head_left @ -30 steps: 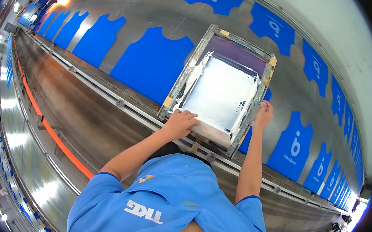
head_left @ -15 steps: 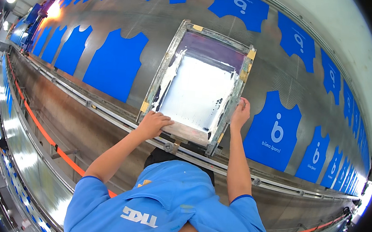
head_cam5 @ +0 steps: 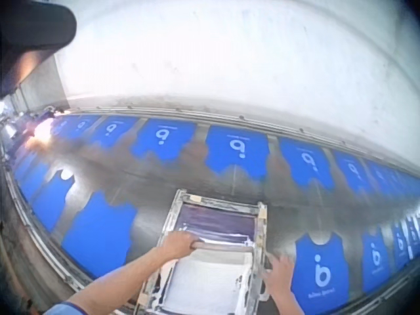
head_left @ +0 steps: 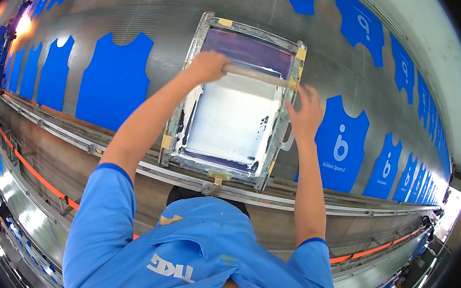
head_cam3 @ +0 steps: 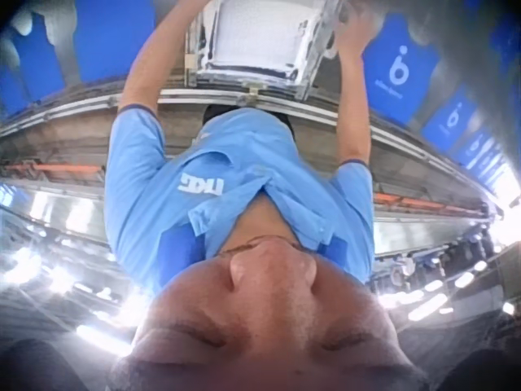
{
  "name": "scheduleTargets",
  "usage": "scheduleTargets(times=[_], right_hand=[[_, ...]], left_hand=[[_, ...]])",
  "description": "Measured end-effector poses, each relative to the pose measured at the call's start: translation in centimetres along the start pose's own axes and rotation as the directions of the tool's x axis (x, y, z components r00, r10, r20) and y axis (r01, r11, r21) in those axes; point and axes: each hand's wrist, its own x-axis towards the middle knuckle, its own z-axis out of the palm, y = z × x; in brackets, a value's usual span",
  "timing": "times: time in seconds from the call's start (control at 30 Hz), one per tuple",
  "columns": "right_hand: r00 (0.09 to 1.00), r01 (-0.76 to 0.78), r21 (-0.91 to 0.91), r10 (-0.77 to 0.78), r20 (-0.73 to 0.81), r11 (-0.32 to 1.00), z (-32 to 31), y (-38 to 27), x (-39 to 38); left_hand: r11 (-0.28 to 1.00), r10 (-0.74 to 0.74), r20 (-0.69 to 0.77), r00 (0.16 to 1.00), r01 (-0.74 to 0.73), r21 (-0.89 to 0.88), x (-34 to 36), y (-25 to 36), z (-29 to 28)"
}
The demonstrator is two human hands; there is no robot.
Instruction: The person performs screen printing on blue fabric pieces laid out on a conveyor. They use a squeegee to pull white ink across a screen frame, then lift the screen to reveal the printed logo. The process is repeated for multiple fabric pieces in sequence.
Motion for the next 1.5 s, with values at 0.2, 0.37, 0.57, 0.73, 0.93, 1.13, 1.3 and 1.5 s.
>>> scheduleTargets(times=[0.2, 0.37, 0.57, 0.73, 0.93, 1.13, 1.3, 1.5], right_hand=[[0.934, 0.060, -0.091, -0.023, 0.356, 0.994, 3.4, -0.8, 9.8], [0.957, -0.008, 0.012, 0.004, 0.291, 1.000, 6.8, -0.4, 7.8], [0.960, -0.034, 0.092, 0.007, 0.280, 0.995, 6.4, -1.2, 0.2], [0.962, -0.035, 0.113, 0.002, 0.272, 0.993, 4.4, -3.9, -7.3], [0.958, -0.035, 0.105, 0.003, 0.288, 0.994, 3.1, -5.7, -13.3], [0.885, 0.065, 0.162, -0.132, 0.447, 0.985, 1.9, -6.3, -13.4], [0.875, 0.051, 0.387, -0.228, 0.427, 0.921, 3.1, -6.7, -5.0], [0.762, 0.545, -0.014, -0.488, 0.425, 0.838, 10.1, -5.3, -3.9]], left_hand=[[1.000, -0.013, 0.083, 0.996, 0.014, -0.011, 4.6, 0.1, -1.0], [1.000, -0.013, -0.092, 0.996, 0.011, -0.025, 3.3, -0.4, 2.1], [0.999, -0.003, -0.126, 0.992, -0.001, -0.032, -3.6, 1.2, 5.1], [0.999, -0.021, -0.139, 0.990, 0.015, -0.039, -11.3, 2.9, 7.7], [0.999, -0.010, -0.157, 0.988, 0.003, -0.048, -17.5, 4.2, 9.9], [1.000, -0.018, -0.133, 0.991, 0.016, -0.013, -20.1, 3.6, 10.8], [0.999, -0.030, -0.042, 0.999, 0.028, -0.031, -19.0, 3.0, 9.4], [0.998, -0.012, -0.041, 0.999, 0.010, -0.059, -18.5, 5.3, 10.1]])
